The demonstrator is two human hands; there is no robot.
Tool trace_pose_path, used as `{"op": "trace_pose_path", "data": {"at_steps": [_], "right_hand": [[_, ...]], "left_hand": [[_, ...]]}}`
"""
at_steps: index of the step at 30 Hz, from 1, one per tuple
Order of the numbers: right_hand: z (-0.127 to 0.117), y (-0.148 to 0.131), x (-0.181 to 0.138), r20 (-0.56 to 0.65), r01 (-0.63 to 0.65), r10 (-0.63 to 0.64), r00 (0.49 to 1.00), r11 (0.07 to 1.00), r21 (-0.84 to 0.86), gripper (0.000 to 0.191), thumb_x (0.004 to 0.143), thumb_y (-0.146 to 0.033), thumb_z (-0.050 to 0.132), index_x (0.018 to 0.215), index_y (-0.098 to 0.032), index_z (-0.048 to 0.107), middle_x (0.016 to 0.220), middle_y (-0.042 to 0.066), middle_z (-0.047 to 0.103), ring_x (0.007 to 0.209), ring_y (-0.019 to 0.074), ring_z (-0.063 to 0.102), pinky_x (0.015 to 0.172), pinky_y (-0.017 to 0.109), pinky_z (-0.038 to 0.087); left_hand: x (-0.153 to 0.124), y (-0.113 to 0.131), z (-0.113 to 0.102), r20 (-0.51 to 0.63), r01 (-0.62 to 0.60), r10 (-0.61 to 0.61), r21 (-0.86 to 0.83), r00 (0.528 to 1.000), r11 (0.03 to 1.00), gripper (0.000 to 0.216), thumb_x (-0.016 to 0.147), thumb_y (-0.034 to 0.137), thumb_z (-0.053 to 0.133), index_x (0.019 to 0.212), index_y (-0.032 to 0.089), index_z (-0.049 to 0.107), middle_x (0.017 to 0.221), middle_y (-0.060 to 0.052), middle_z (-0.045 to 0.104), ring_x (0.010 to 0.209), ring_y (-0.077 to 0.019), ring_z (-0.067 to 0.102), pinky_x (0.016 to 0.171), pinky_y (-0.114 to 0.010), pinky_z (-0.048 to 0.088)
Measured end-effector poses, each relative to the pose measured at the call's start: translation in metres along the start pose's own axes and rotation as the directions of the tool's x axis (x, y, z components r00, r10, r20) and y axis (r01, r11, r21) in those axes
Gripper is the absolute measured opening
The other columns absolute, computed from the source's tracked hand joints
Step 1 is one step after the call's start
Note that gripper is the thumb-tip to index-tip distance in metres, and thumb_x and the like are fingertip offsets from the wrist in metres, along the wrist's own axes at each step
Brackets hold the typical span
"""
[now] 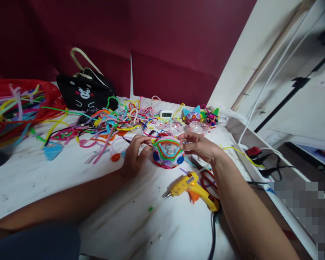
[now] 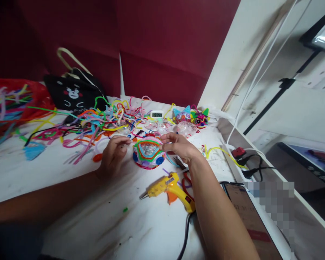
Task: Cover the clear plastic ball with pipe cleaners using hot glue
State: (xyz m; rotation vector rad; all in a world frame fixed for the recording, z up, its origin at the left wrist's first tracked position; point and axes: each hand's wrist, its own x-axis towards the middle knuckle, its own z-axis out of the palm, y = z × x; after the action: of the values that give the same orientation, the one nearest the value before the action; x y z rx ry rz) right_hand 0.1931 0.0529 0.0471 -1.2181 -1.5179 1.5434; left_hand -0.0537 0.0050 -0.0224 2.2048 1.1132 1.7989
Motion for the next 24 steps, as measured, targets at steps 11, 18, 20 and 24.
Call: {"op": "trace_pose_path", "data": {"at_steps": [11, 18, 20, 24], "right_hand": [[0.005, -0.001, -0.001, 0.005, 0.009, -0.009, 1.000, 0.999, 0.035, 0.043, 0.052, -0.014, 0.082, 0.091, -0.021, 0.065, 0.090, -0.003, 0.063, 0.074, 0.0110, 0.058, 0.063, 0.023, 0.044], [0.010, 0.003, -0.002, -0.008, -0.002, 0.002, 1.000, 0.998, 0.066, 0.044, 0.054, -0.017, 0.082, 0.094, -0.021, 0.064, 0.086, -0.004, 0.063, 0.069, 0.0099, 0.056, 0.059, 0.022, 0.041], [0.013, 0.002, -0.003, -0.015, -0.004, 0.006, 1.000, 0.997, 0.076, 0.044, 0.053, -0.018, 0.082, 0.093, -0.021, 0.064, 0.083, -0.004, 0.064, 0.068, 0.0100, 0.056, 0.059, 0.022, 0.041], [0.014, 0.002, -0.008, -0.019, -0.015, 0.017, 1.000, 0.995, 0.095, 0.044, 0.052, -0.019, 0.083, 0.092, -0.022, 0.064, 0.082, -0.004, 0.065, 0.070, 0.0123, 0.058, 0.062, 0.024, 0.044]], "left_hand": [[0.000, -0.005, 0.004, -0.041, 0.052, -0.052, -0.009, 0.998, 0.999, 0.023, 0.095, 0.029, 0.048, 0.115, 0.021, 0.057, 0.112, -0.007, 0.054, 0.105, -0.0205, 0.054, 0.095, -0.038, 0.047], [0.001, -0.002, 0.006, 0.060, 0.051, -0.050, -0.010, 0.997, 0.999, 0.031, 0.098, 0.029, 0.041, 0.125, 0.020, 0.051, 0.126, -0.010, 0.051, 0.123, -0.0232, 0.048, 0.109, -0.043, 0.038], [0.000, -0.003, 0.008, 0.103, 0.089, -0.087, -0.016, 0.991, 0.996, 0.035, 0.098, 0.031, 0.039, 0.130, 0.020, 0.048, 0.131, -0.011, 0.049, 0.125, -0.0240, 0.047, 0.110, -0.044, 0.038], [-0.001, -0.004, 0.010, 0.184, 0.119, -0.109, -0.041, 0.977, 0.992, 0.038, 0.098, 0.033, 0.039, 0.133, 0.020, 0.048, 0.133, -0.012, 0.051, 0.126, -0.0242, 0.048, 0.109, -0.042, 0.040]]}}
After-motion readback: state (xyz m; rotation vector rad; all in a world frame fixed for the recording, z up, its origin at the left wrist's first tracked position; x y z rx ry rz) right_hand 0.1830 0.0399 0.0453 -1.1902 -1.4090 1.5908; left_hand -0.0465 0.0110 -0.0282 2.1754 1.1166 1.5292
